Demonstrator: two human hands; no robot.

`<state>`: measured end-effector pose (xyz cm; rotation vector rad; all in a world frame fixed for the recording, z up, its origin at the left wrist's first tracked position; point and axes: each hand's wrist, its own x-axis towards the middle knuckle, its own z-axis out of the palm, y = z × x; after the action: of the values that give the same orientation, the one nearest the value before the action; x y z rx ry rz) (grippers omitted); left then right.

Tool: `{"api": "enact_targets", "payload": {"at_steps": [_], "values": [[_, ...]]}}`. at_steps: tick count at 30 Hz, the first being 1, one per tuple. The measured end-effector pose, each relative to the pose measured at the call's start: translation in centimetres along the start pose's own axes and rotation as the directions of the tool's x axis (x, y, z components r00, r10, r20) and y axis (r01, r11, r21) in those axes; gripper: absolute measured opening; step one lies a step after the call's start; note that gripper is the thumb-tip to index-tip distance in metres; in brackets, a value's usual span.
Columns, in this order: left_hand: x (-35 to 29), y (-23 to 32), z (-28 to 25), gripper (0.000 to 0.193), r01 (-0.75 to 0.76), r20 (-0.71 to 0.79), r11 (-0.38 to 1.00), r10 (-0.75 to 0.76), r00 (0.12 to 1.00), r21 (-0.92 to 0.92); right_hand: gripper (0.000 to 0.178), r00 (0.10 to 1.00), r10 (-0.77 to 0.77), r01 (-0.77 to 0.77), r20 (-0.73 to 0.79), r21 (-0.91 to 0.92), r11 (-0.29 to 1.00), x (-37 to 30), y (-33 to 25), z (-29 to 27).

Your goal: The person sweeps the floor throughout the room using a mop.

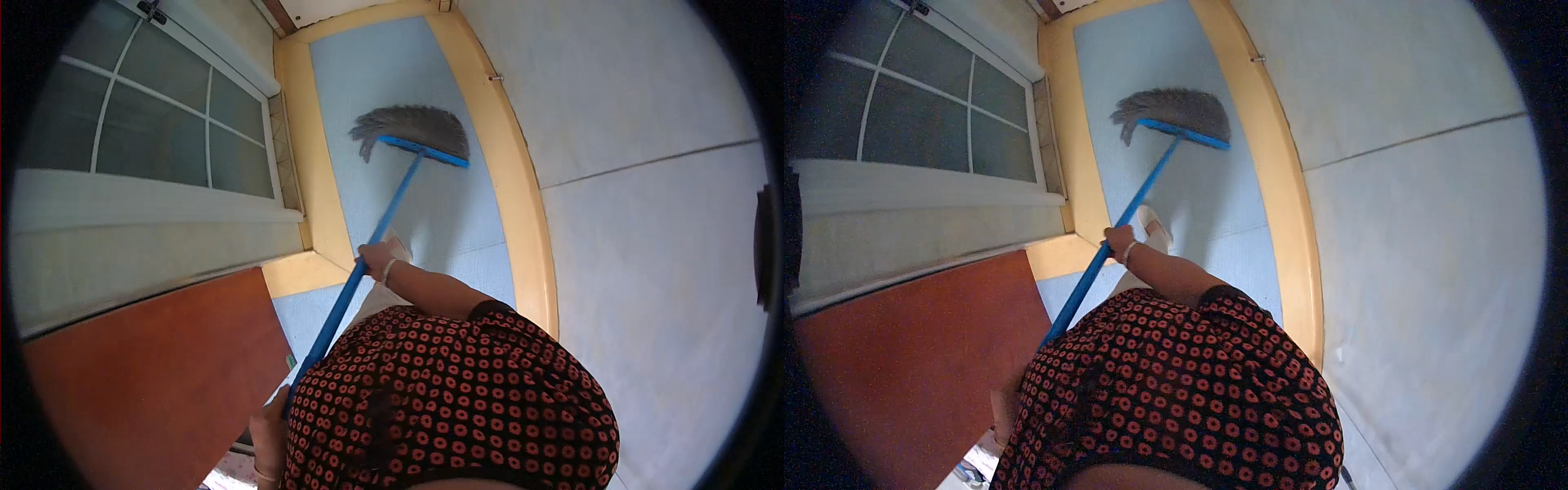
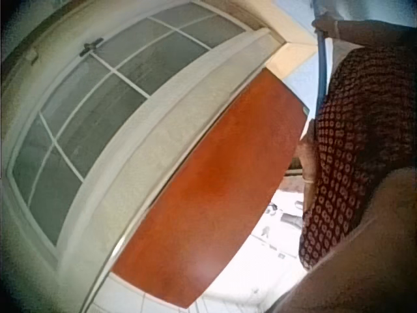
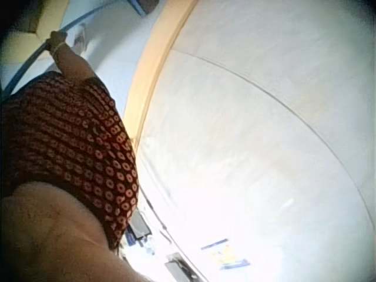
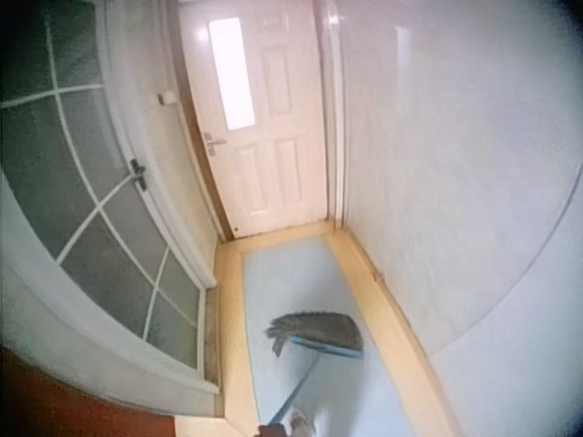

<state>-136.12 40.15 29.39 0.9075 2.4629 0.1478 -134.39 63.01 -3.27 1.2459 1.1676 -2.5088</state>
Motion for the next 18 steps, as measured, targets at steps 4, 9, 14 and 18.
{"api": "enact_targets", "payload": {"at_steps": [4,9,14,18], "values": [[9.9,5.9,-4.0,0.026,-0.091,0.158,0.996,0.086,0.984,0.025,0.010,0.764,-0.639,0.507,-0.087,-0.530,0.679,12.0,6.0,-9.8],[19.3,6.4,-3.9,0.027,-0.311,0.193,0.939,0.281,0.940,0.147,0.008,0.891,0.183,0.118,-0.415,0.603,0.789,6.8,-10.0,-10.9],[26.0,11.3,-7.1,0.025,-0.438,0.204,0.871,0.398,0.894,0.221,0.011,0.850,0.239,0.219,-0.470,0.726,0.651,9.7,-14.8,-15.0],[28.9,13.1,-9.4,0.025,-0.398,0.205,0.889,0.356,0.912,0.226,0.010,0.880,0.270,0.151,-0.391,0.769,0.621,12.4,-16.4,-16.7]]}}
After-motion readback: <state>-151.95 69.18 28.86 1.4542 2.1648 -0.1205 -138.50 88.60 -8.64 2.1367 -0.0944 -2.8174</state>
